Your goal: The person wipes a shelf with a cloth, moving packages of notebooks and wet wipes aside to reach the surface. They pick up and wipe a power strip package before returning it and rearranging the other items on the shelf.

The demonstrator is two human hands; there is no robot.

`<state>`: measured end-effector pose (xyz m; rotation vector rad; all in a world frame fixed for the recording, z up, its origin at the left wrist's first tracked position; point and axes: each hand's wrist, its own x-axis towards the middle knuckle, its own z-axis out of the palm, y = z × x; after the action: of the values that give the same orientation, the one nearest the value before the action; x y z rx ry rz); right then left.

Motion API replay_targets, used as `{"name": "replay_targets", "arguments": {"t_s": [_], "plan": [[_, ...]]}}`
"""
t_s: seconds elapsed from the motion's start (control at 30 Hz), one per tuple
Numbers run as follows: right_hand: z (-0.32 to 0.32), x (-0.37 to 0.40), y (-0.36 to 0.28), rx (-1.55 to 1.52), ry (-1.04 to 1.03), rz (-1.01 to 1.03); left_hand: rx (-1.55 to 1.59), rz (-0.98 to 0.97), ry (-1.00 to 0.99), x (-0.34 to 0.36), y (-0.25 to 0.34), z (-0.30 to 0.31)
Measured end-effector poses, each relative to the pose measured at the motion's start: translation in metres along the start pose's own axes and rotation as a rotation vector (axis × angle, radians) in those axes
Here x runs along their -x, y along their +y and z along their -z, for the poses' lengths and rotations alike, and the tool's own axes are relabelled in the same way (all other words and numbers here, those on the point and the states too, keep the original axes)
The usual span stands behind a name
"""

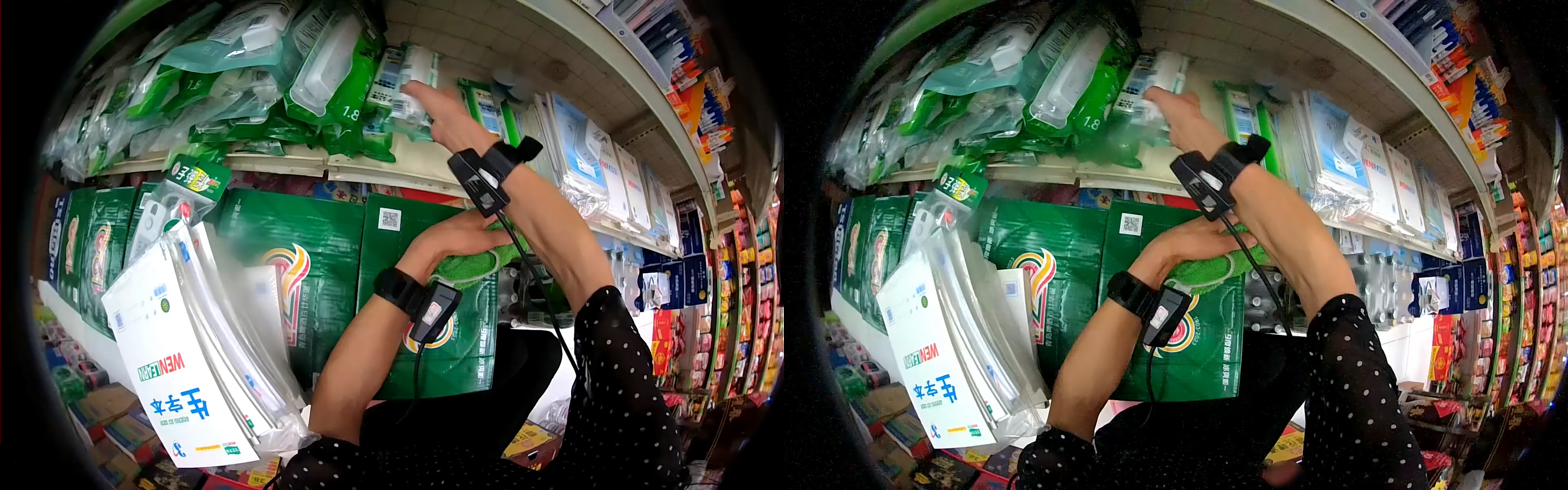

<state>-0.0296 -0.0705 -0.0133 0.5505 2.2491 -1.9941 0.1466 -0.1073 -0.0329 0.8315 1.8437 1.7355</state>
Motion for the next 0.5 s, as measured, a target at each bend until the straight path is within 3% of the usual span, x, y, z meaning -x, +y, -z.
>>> {"name": "replay_targets", "arguments": {"t_s": [0.1, 0.17, 0.23, 0.33, 0.37, 0.5], "plan": [[0.027, -0.012, 0.014, -0.133, -0.001, -0.073, -0.040, -0.029, -0.112, -0.018, -0.028, 0.000], [0.065, -0.026, 0.027, -0.078, -0.091, 0.145, -0.144, 0.029, -0.154, -0.016, -0.014, 0.005], [0.090, -0.018, 0.017, -0.051, 0.104, 0.024, -0.189, 0.025, -0.141, -0.019, -0.017, 0.003], [0.135, -0.021, 0.010, 0.077, 0.141, 0.094, -0.048, -0.004, -0.147, -0.015, -0.015, 0.003], [0.147, -0.026, 0.011, 0.222, 0.284, 0.173, -0.087, -0.010, -0.159, -0.015, -0.015, 0.004], [0.189, -0.029, 0.008, 0.586, 0.271, 0.245, -0.067, 0.037, -0.197, -0.016, -0.015, 0.004]]}}
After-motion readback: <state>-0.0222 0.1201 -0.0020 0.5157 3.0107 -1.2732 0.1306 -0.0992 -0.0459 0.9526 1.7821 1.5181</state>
